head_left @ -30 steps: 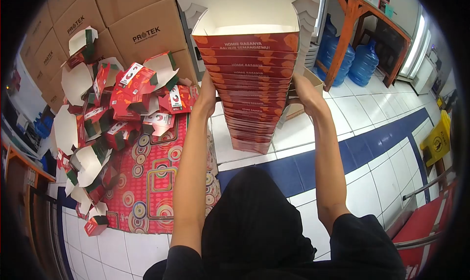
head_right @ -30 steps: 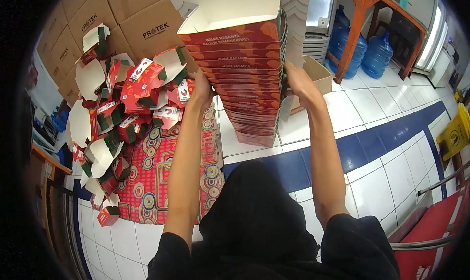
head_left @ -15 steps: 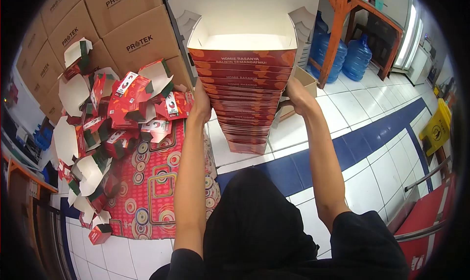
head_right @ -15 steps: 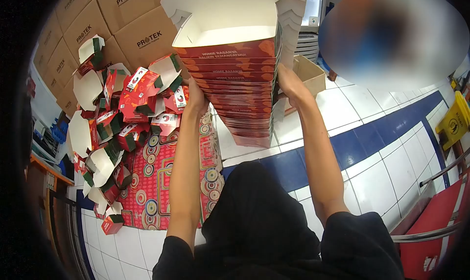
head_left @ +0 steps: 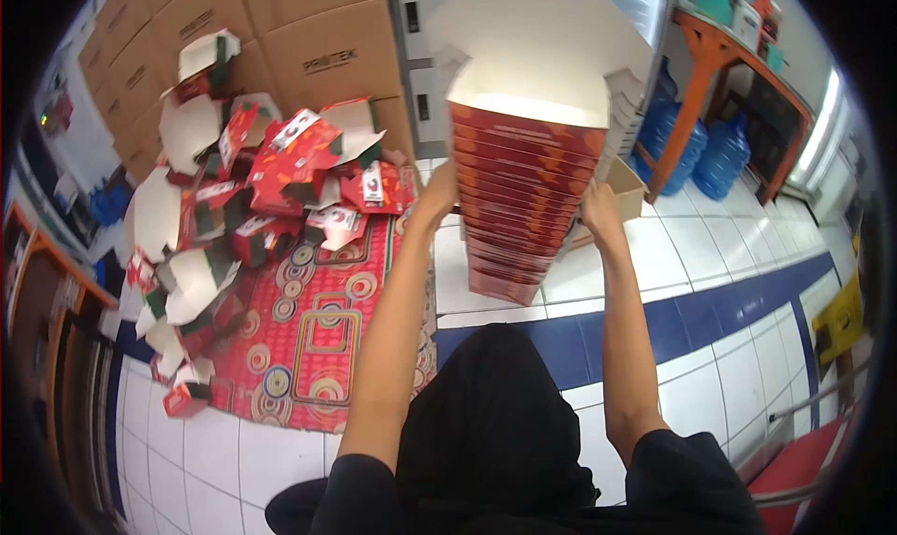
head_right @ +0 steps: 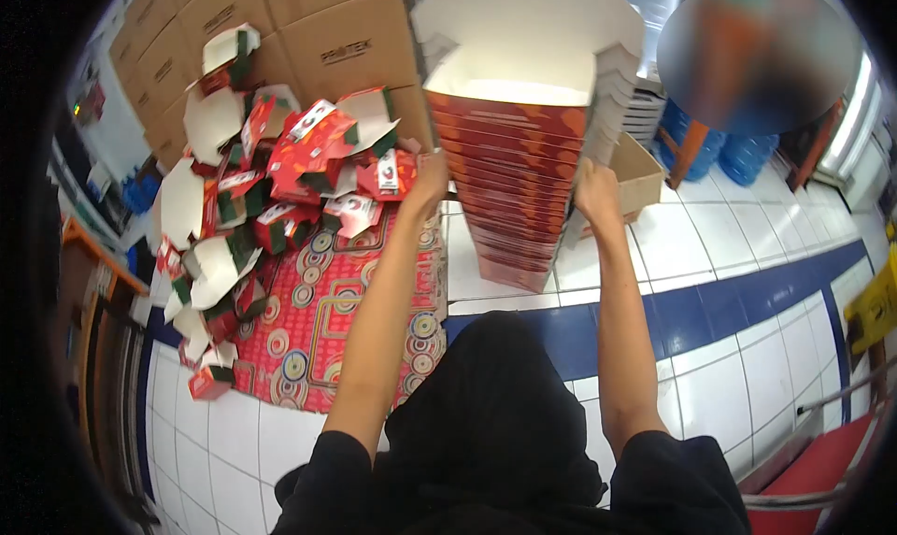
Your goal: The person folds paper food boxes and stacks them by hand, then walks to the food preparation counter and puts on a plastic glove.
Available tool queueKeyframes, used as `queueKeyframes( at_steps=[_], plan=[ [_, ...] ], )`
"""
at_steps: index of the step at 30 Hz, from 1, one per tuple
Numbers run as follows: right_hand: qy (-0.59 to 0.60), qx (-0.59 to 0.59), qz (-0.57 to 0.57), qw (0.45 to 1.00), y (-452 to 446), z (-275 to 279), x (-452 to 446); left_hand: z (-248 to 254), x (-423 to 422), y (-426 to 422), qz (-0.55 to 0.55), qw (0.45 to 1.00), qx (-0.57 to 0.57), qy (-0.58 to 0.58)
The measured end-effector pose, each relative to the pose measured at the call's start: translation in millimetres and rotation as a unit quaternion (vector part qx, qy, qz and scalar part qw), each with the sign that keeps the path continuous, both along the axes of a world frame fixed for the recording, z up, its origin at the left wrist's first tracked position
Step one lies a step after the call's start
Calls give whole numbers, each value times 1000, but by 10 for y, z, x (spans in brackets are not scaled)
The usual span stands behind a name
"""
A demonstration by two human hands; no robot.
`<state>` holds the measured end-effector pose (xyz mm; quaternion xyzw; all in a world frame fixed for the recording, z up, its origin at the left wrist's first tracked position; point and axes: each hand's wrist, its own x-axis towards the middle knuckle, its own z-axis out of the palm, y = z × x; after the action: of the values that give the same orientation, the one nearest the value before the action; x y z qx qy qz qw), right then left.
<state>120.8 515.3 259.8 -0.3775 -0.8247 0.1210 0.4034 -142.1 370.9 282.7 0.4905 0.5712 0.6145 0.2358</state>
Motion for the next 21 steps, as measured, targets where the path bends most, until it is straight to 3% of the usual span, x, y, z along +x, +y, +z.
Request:
queueKeyframes(
  at_steps=[2, 3, 5, 7, 8, 10, 12, 14, 15, 18, 21],
  plan=[
    [17, -46, 3, 999, 76, -144, 14, -156, -38, 91, 17, 999, 21, 40],
    [56, -123, 26, 990, 56, -122, 19, -316, -239, 295, 10, 997, -68, 27],
    [144, -270, 52, 951, 30, -79, 34, -195, -100, 193, 33, 998, -52, -11],
    [210, -311, -23, 927, -88, -36, -33, -150, -200, 210, 7, 997, -72, 5],
    [260, -275, -40, 925, -171, 4, -34, -147, -215, 192, 18, 998, -68, 3],
    [332, -176, -45, 926, -750, 287, -60, 158, 86, -104, -21, 952, 15, -304],
    [350, -117, -24, 929, -1275, 459, -210, 40, 108, -1, -39, 948, 71, -306],
    [284, 54, 23, 957, -1528, 468, -349, -339, 53, 293, 10, 977, 174, -125],
    [289, 19, 20, 957, -1596, 450, -405, -281, 135, 196, 62, 980, 158, -101],
    [291, 57, -54, 953, -1608, 311, -441, -241, 72, 45, 52, 986, 121, -104],
    [324, 77, -22, 943, -2035, 232, -436, -404, -273, -189, 149, 975, 142, -80]
  ],
)
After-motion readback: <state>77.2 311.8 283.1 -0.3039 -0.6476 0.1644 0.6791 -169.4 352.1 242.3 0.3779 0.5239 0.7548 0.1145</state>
